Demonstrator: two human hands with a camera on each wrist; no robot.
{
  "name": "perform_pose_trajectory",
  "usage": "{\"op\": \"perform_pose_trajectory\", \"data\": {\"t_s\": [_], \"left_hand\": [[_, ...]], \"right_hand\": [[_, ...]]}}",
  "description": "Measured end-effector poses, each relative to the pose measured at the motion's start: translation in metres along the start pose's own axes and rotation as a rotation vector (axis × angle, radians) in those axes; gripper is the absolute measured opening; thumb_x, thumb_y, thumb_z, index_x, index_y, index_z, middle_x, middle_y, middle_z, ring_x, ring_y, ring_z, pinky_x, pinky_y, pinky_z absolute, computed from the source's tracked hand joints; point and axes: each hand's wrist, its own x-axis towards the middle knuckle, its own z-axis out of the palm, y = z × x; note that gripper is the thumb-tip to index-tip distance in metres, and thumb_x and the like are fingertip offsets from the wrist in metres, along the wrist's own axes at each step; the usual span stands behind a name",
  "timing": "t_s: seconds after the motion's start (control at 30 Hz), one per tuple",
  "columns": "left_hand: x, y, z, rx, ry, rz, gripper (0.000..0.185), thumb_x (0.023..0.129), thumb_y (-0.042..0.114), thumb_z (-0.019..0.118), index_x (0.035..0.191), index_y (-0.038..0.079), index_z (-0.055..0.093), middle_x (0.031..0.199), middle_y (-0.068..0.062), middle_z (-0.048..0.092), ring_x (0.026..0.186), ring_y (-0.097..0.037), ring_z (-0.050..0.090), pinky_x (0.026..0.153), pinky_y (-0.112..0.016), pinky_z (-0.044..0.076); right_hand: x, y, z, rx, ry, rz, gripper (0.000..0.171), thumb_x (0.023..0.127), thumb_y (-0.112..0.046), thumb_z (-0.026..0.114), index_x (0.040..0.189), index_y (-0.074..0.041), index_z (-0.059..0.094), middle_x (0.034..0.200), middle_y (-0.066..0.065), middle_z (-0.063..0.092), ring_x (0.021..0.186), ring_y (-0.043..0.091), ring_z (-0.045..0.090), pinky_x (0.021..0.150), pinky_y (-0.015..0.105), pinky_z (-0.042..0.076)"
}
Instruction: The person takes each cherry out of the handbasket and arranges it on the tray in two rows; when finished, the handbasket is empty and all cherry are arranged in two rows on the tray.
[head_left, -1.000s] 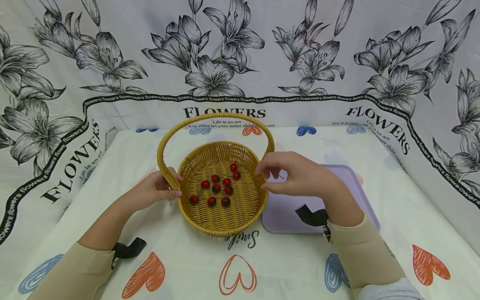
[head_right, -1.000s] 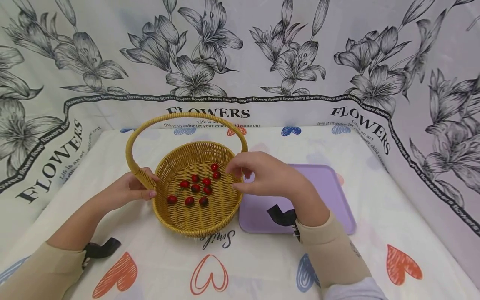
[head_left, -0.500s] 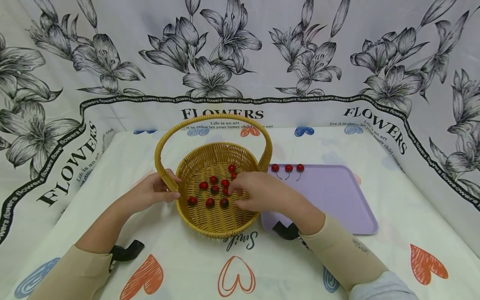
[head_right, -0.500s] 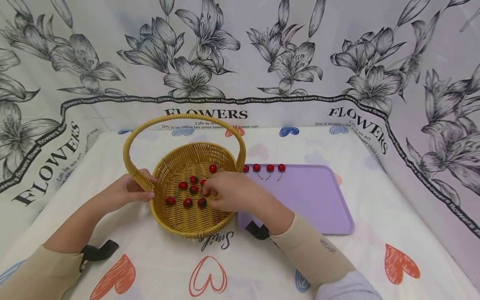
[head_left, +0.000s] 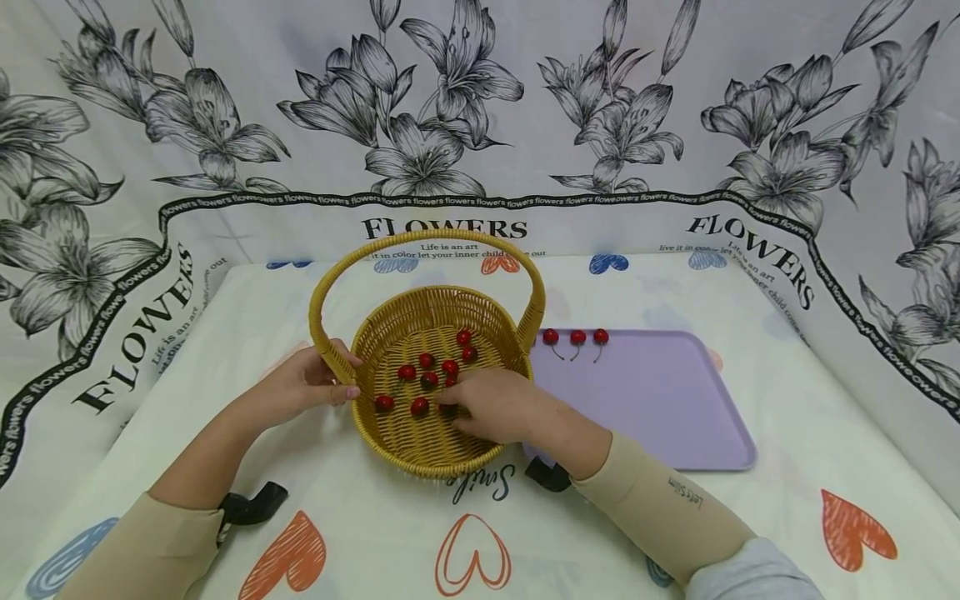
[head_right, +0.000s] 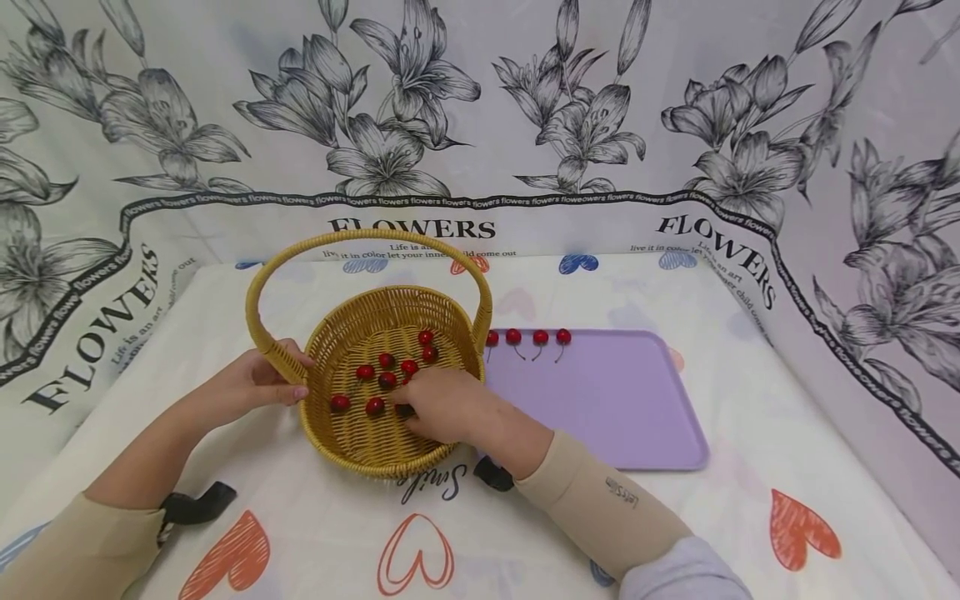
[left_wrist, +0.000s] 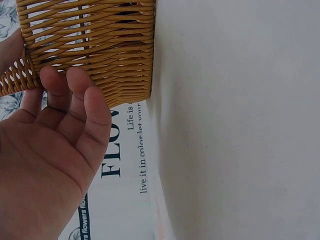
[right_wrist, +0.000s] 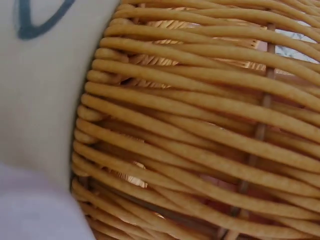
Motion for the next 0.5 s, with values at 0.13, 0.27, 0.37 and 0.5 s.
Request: {"op": "perform_pose_trajectory", "data": {"t_s": [0.13, 0.27, 0.37, 0.5], "left_hand": [[0.0006, 0.0005, 0.0005, -0.005, -0.004, 0.01, 0.029, 0.094, -0.001, 0.071, 0.117, -0.009, 0.055, 0.095, -0.012, 0.063, 0.073, -0.018, 0.061, 0.064, -0.034, 0.054], [0.0005, 0.0005, 0.0002, -0.011, -0.007, 0.014, 0.029, 0.094, -0.002, 0.071, 0.117, -0.009, 0.055, 0.093, -0.012, 0.063, 0.072, -0.018, 0.06, 0.064, -0.034, 0.054], [0.0006, 0.0007, 0.0002, -0.013, -0.008, 0.011, 0.029, 0.094, -0.001, 0.071, 0.117, -0.008, 0.055, 0.094, -0.012, 0.063, 0.072, -0.018, 0.06, 0.065, -0.034, 0.054], [0.0006, 0.0011, 0.0003, -0.009, -0.003, -0.001, 0.029, 0.094, -0.001, 0.072, 0.117, -0.008, 0.055, 0.095, -0.012, 0.063, 0.073, -0.019, 0.06, 0.065, -0.034, 0.055]], "right_hand": [[-0.0011, 0.0007, 0.0002, 0.029, 0.014, -0.001, 0.025, 0.098, -0.019, 0.071, 0.123, -0.017, 0.075, 0.109, -0.003, 0.072, 0.093, 0.01, 0.063, 0.086, 0.029, 0.051], [-0.002, -0.0004, -0.0008, 0.042, 0.029, 0.018, 0.016, 0.098, -0.018, 0.071, 0.113, -0.018, 0.076, 0.106, -0.004, 0.072, 0.094, 0.012, 0.064, 0.084, 0.031, 0.052], [-0.0023, -0.0013, -0.0011, 0.045, 0.034, 0.052, 0.017, 0.098, -0.019, 0.071, 0.115, -0.016, 0.072, 0.107, -0.002, 0.069, 0.095, 0.014, 0.063, 0.084, 0.032, 0.053], [-0.0015, -0.0013, -0.0005, 0.02, 0.026, 0.082, 0.033, 0.099, -0.023, 0.07, 0.131, -0.013, 0.066, 0.114, 0.001, 0.068, 0.103, 0.017, 0.063, 0.09, 0.034, 0.052]]}}
